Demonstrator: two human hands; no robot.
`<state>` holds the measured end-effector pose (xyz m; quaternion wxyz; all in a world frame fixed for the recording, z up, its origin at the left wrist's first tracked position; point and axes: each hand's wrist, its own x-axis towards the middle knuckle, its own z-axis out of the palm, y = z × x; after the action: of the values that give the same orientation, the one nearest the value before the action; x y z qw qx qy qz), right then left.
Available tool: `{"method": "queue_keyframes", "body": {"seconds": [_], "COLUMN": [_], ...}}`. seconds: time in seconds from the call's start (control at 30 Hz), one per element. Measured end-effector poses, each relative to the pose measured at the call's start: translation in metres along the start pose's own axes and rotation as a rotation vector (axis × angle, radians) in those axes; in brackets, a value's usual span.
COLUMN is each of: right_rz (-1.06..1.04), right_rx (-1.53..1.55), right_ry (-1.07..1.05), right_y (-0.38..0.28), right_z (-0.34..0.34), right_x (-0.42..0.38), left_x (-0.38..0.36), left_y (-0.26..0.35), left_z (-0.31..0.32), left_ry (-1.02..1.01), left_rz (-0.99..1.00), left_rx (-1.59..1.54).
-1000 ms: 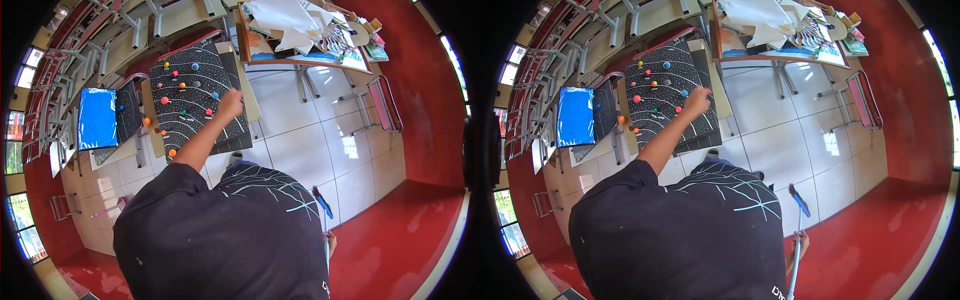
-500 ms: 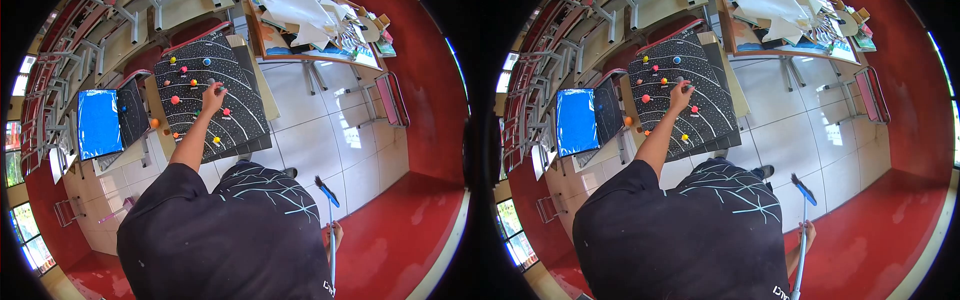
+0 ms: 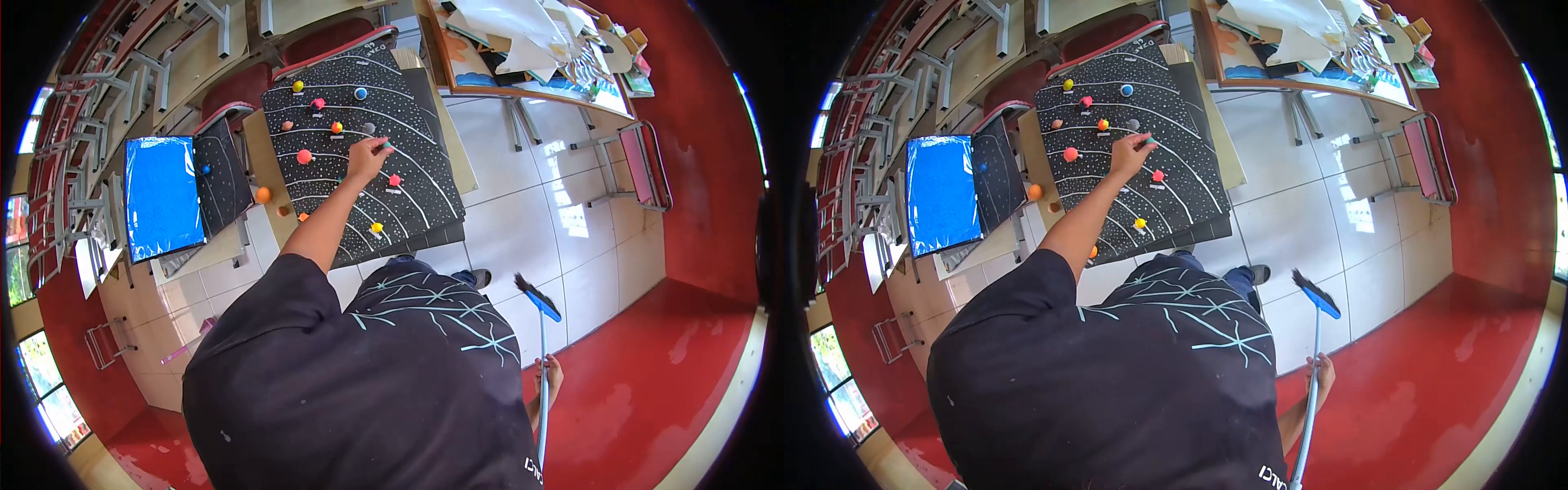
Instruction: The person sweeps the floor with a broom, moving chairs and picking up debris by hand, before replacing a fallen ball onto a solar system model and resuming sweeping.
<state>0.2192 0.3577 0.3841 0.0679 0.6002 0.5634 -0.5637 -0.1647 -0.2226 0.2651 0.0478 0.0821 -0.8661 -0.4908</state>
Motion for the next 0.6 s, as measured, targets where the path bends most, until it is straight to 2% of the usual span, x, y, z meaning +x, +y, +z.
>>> {"method": "queue_keyframes", "body": {"seconds": [0.07,0.17,0.2,0.37,0.43,0.47,0.6], "right_rz": [-0.049,-0.005,-0.014,-0.042,-0.029,-0.025,-0.027], "right_rx": [0.001,-0.024,-0.028,-0.018,-0.02,-0.024,-0.041], "right_ry": [-0.01,0.021,0.016,-0.041,-0.04,-0.034,-0.033], "right_y": [-0.002,-0.002,-0.002,0.005,0.003,0.002,0.002], "right_z": [-0.001,-0.007,-0.005,-0.018,-0.018,-0.018,-0.017], "right_x": [-0.006,0.001,0.001,0.014,0.014,0.014,0.019], "left_x": [-0.005,-0.014,-0.015,-0.009,-0.005,-0.006,-0.006], "left_y": [-0.008,0.001,0.001,-0.002,0.0,0.001,0.007], "left_z": [0.002,-0.002,0.0,0.004,0.003,0.002,0.0], "left_ry": [0.005,-0.055,-0.01,0.017,-0.029,-0.022,-0.027], "left_rz": [0.105,0.112,0.132,0.027,0.014,0.071,0.031], "left_rx": [-0.024,-0.031,-0.03,-0.052,-0.026,0.029,0.092]}}
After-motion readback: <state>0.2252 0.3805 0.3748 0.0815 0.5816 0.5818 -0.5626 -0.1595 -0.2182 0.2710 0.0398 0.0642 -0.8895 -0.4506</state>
